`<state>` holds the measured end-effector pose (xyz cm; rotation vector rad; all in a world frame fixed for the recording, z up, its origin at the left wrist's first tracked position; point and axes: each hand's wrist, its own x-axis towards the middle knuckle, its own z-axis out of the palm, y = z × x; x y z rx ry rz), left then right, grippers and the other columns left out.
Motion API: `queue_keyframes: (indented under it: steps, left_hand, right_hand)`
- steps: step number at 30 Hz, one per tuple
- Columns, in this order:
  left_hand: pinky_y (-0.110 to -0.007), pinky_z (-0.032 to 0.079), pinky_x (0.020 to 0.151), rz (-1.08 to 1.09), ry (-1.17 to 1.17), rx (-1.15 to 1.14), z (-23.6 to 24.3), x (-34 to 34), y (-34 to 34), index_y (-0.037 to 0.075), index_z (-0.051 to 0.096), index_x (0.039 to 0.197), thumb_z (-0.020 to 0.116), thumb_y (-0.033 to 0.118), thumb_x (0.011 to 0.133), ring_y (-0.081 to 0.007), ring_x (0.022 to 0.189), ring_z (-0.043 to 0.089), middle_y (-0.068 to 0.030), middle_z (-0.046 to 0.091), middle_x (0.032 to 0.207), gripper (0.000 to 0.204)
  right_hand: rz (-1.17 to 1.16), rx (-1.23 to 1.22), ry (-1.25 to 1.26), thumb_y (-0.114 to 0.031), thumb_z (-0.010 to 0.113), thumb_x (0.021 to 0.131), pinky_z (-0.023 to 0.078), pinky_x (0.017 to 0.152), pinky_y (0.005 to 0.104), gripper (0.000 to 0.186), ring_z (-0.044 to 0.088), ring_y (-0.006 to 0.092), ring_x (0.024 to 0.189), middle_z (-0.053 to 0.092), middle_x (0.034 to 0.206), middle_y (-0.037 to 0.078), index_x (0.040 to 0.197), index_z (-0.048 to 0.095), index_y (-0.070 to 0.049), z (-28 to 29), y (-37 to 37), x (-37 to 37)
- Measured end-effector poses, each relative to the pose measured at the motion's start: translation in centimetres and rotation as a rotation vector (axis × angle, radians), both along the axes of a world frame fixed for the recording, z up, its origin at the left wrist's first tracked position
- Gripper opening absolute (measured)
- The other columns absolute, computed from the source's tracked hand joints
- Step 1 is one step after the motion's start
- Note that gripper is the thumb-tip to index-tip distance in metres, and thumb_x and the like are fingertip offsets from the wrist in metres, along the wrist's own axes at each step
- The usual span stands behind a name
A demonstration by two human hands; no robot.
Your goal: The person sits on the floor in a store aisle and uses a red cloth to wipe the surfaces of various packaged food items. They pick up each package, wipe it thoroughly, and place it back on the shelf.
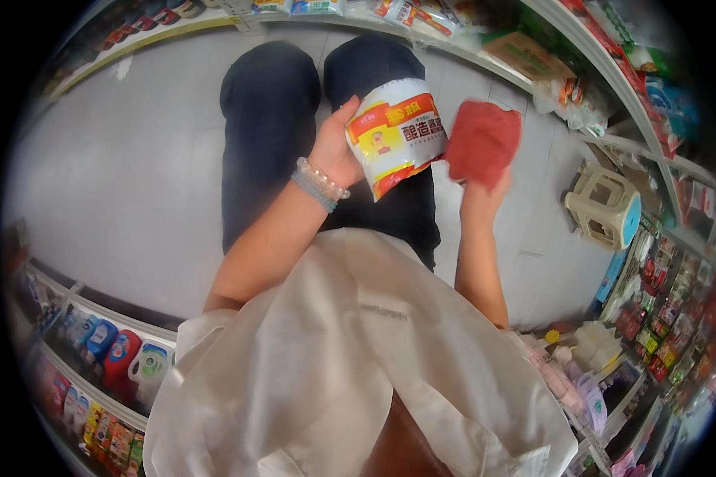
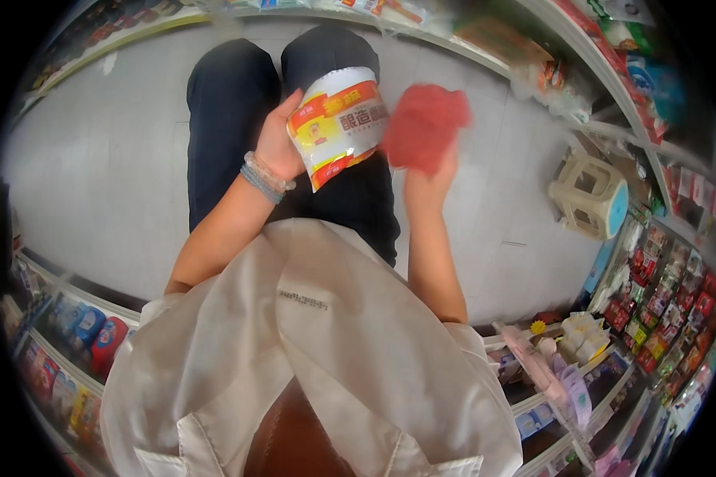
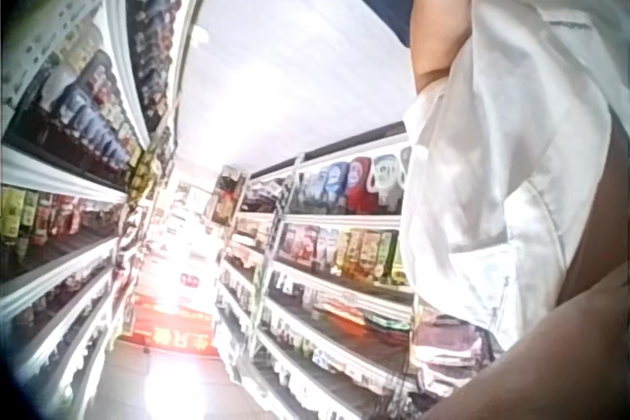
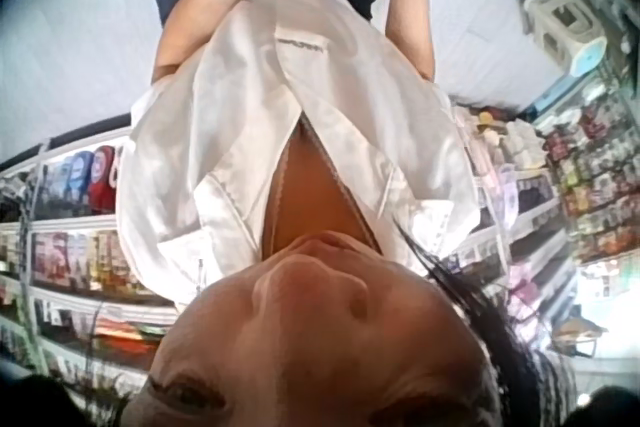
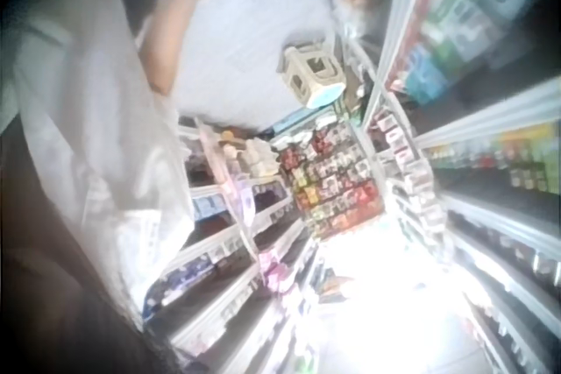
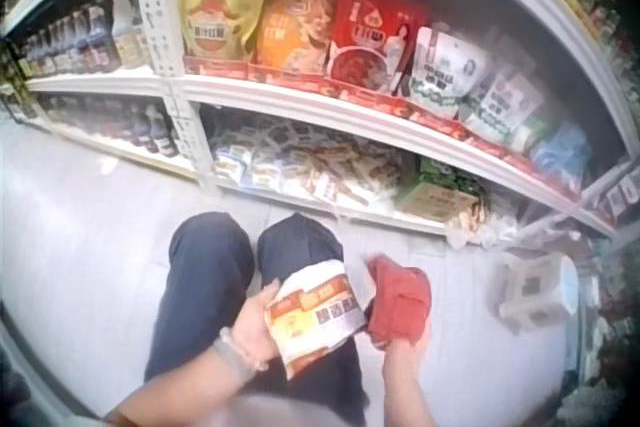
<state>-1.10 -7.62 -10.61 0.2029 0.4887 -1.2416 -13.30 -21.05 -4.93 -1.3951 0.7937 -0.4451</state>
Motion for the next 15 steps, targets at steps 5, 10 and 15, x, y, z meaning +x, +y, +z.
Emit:
queue_keyframes:
  steps: [5, 10, 15]
  left_hand:
    - [-0.036, 0.032, 0.094, 0.022, -0.09, -0.218, 2.9, -1.3, -1.0, 0.0, 0.041, 0.116, 0.029, 0.035, 0.089, -0.0247, 0.108, 0.044, -0.012, 0.046, 0.117, 0.045]
    - [-0.035, 0.032, 0.093, -0.037, -0.271, -0.033, 6.5, -1.5, -1.1, 0.004, 0.039, 0.118, 0.034, 0.033, 0.088, -0.0216, 0.11, 0.042, -0.009, 0.045, 0.118, 0.042]
    - [-0.041, 0.023, 0.096, -0.076, -0.432, 0.204, 8.7, -2.3, 1.0, 0.013, 0.02, 0.131, 0.043, 0.035, 0.086, -0.0237, 0.115, 0.035, -0.0067, 0.037, 0.125, 0.055]
  right_hand:
    - [0.605, -1.203, 0.214, -0.025, 0.072, 0.056, 0.025, 0.09, 0.0526, 0.061, 0.036, 0.037, 0.11, 0.04, 0.117, 0.017, 0.111, 0.049, -0.01, 0.2, 1.9, -1.1]
    - [0.415, -1.199, -0.127, -0.009, 0.064, 0.061, 0.041, 0.08, 0.041, 0.037, 0.05, 0.0314, 0.094, 0.052, 0.101, 0.014, 0.096, 0.055, -0.004, -0.5, 0.3, -0.1]
    - [0.022, -0.539, -0.158, -0.002, 0.055, 0.07, 0.047, 0.071, 0.0346, 0.029, 0.056, 0.0217, 0.084, 0.055, 0.095, 0.011, 0.098, 0.052, -0.001, 2.1, 0.8, 1.3]
